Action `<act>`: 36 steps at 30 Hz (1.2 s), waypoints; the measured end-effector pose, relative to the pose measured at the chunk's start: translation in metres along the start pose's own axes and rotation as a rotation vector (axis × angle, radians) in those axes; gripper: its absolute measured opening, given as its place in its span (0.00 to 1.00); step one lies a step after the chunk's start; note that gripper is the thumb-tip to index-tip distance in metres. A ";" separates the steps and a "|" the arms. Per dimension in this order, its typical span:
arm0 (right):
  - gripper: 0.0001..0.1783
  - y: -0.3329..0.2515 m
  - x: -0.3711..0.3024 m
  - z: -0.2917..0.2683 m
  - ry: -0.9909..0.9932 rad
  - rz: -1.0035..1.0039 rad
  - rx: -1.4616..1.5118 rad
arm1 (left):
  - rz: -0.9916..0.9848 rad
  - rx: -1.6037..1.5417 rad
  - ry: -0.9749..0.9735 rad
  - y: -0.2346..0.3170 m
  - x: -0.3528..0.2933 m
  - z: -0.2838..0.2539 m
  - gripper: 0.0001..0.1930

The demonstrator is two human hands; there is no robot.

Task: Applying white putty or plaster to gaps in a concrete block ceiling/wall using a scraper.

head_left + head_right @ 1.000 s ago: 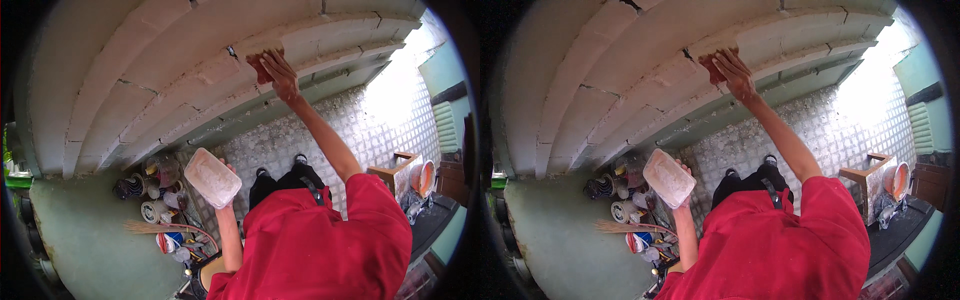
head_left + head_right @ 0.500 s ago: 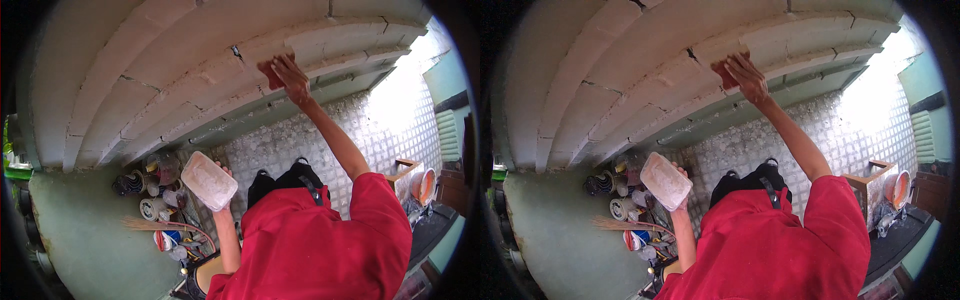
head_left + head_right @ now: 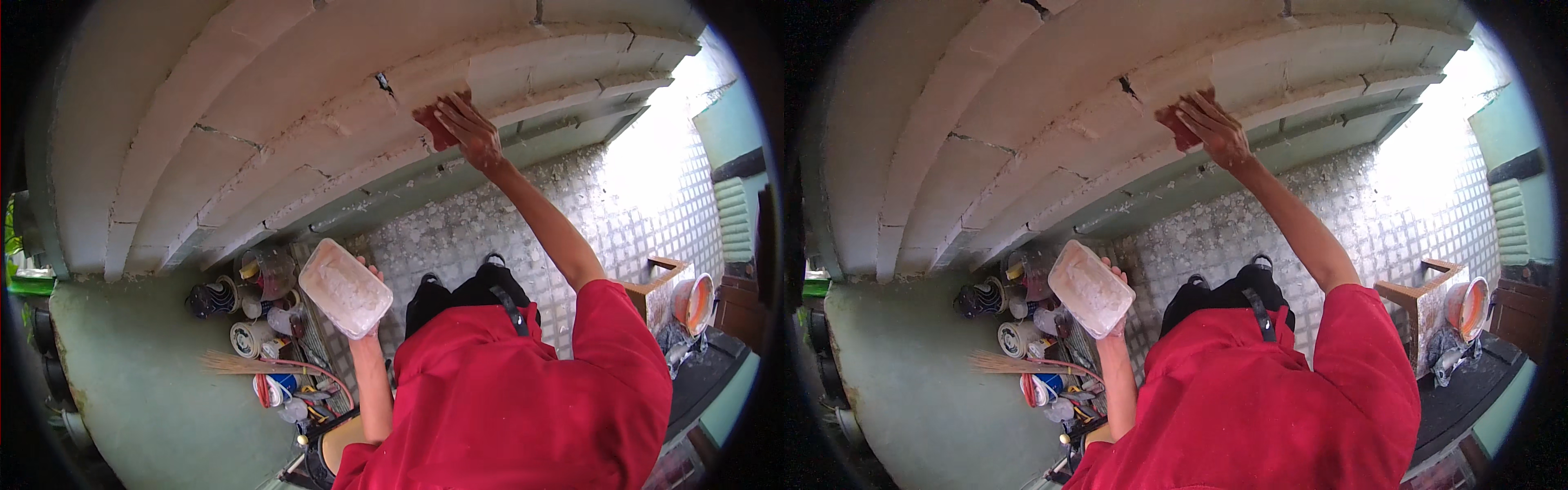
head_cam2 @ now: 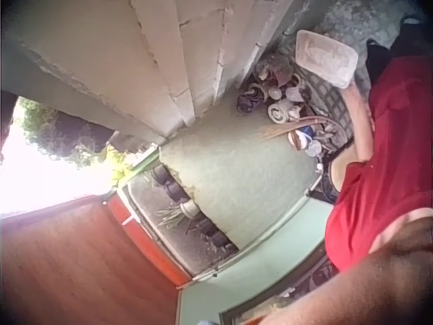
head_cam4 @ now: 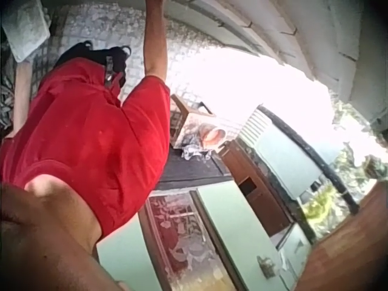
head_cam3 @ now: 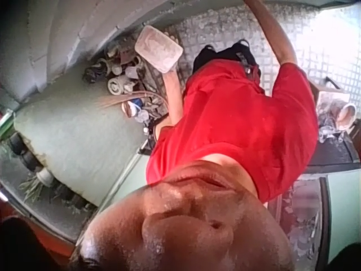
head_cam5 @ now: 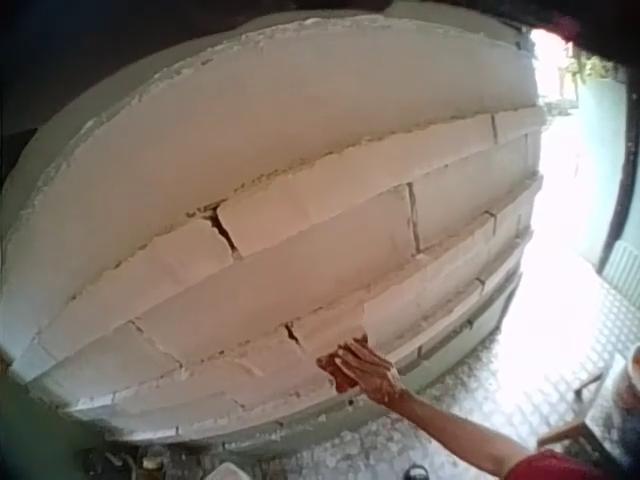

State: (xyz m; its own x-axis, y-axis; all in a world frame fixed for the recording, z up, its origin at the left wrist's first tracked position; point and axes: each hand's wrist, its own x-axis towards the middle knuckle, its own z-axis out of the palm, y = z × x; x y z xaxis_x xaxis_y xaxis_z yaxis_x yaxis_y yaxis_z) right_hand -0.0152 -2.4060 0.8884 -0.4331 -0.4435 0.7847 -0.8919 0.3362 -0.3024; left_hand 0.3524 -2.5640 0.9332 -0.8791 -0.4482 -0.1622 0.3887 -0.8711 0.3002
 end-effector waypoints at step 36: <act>0.31 0.070 0.011 -0.020 0.005 -0.047 -0.073 | -0.020 -0.024 -0.019 -0.014 0.002 0.021 0.32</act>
State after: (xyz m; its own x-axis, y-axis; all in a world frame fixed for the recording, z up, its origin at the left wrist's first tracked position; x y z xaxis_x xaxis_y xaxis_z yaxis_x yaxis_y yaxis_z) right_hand -0.0793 -2.3707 0.8869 -0.3902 -0.4558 0.8000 -0.8993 0.3749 -0.2251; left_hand 0.3396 -2.5478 0.9486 -0.8916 -0.4273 -0.1499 0.3776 -0.8843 0.2745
